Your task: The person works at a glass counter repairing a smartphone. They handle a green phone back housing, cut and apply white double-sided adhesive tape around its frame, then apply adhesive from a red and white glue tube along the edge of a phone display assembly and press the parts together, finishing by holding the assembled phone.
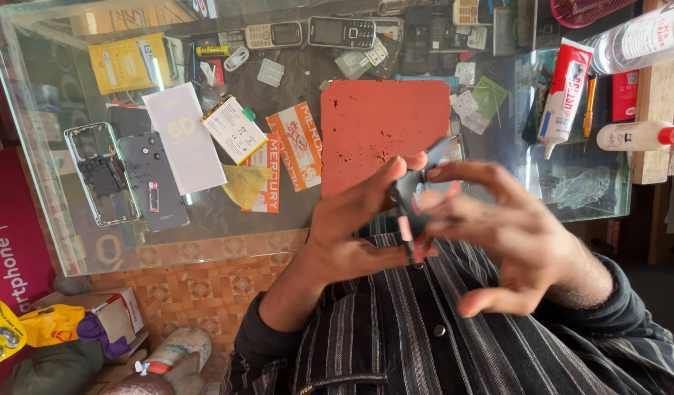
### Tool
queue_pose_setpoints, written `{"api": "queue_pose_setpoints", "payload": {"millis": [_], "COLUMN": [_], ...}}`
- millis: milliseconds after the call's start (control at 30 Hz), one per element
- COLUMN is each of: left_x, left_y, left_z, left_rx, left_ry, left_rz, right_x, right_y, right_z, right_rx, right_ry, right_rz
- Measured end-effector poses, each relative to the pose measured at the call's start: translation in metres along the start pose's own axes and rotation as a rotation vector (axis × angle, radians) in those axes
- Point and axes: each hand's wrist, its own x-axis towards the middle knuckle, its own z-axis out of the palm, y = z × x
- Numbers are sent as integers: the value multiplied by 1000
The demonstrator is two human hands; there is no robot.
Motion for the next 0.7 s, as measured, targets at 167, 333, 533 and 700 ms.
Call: {"api": "queue_pose_setpoints", "payload": {"millis": [167, 333, 533, 700], "left_x": [-1, -3, -8, -19], "left_y": [-20, -18, -9, -11], "left_z": [-5, -15, -8, 3], "left_rx": [-421, -616, -551, -67], "left_ry": [-12, -104, 16, 125], "left_rz": [-21, -157, -231, -643], "right_x": [-6, -29, -50, -43], "right_y": [-23, -2, 1, -10], "right_z": [-14, -13, -14, -15], "right_rx": [186, 406, 181, 82], "right_ry": [321, 399, 395, 390], "right_rz": [630, 854, 678, 618]}}
